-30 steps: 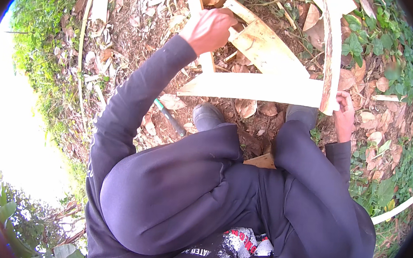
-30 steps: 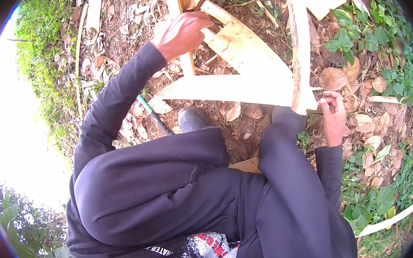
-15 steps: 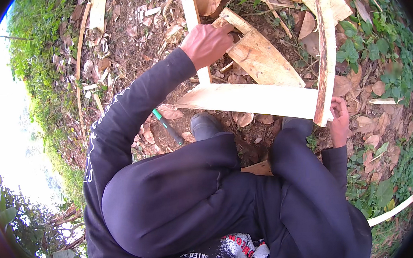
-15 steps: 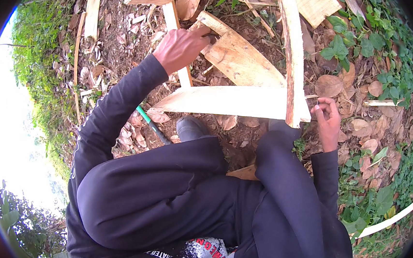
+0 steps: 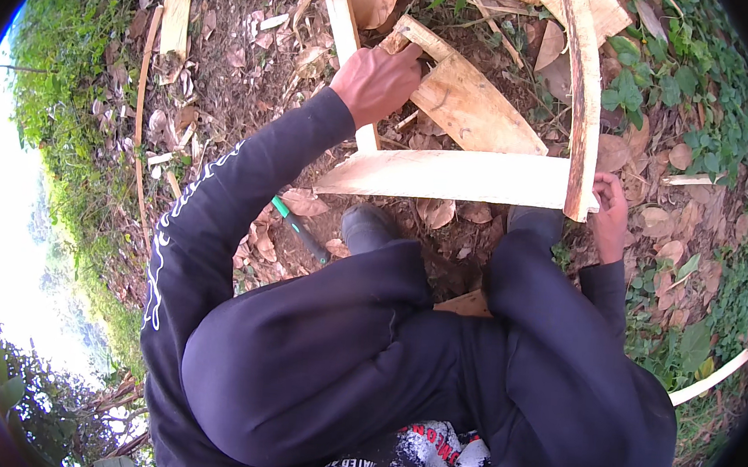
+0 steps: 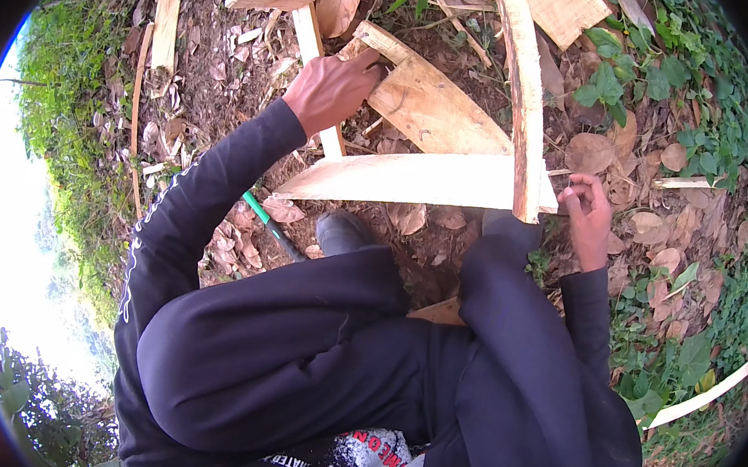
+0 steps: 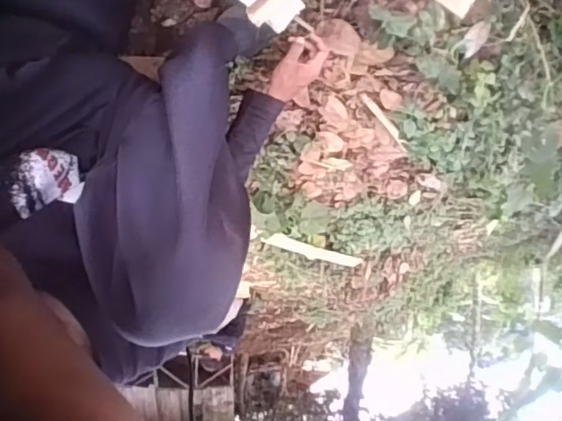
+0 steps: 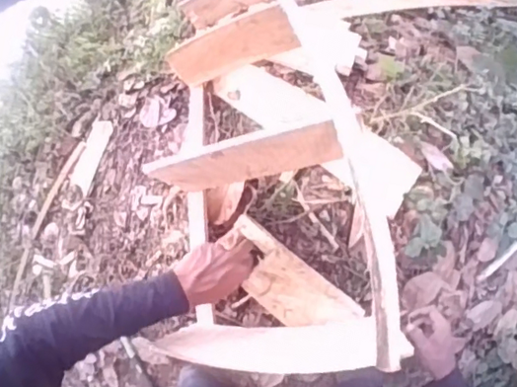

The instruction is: The person assembles a wooden structure outdoors by hand. They align wooden planks and use a hammer to drive nails into the joints, securing the pieces together.

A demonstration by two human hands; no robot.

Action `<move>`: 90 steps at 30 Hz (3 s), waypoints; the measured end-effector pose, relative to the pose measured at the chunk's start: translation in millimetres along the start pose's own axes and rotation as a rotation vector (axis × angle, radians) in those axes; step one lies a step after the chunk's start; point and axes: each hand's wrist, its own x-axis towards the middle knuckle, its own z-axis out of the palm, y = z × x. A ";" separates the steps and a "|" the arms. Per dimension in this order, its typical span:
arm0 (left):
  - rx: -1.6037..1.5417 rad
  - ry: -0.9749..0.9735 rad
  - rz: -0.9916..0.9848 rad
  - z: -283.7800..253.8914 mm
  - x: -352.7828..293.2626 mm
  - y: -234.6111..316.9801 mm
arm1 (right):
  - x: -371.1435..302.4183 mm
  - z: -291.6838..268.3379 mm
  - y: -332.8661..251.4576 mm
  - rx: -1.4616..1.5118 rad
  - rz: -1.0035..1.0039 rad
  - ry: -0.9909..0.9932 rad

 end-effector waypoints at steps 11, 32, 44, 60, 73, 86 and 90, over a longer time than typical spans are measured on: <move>-0.141 0.137 -0.045 -23.7 -1.8 -4.3 | 0.0 -1.6 -2.1 -0.048 0.012 0.027; -0.090 0.153 -0.225 0.2 30.0 4.9 | 3.5 3.6 1.7 -0.028 0.042 0.022; -0.121 0.216 -0.089 18.1 26.9 -14.4 | 3.1 1.6 3.4 -0.038 0.019 0.022; -0.183 -0.087 -0.097 -19.9 30.1 -18.7 | 0.0 -2.5 2.2 -0.072 0.042 0.019; -0.272 -0.069 -0.109 -22.1 -2.5 -2.2 | 1.0 -3.0 1.0 -0.015 0.052 0.033; -0.262 0.013 -0.047 -6.3 5.5 -19.5 | 1.3 -5.8 6.9 -0.031 0.036 0.028; -0.280 -0.066 -0.061 -27.1 15.8 -12.9 | -0.8 -5.9 12.2 -0.058 0.035 0.046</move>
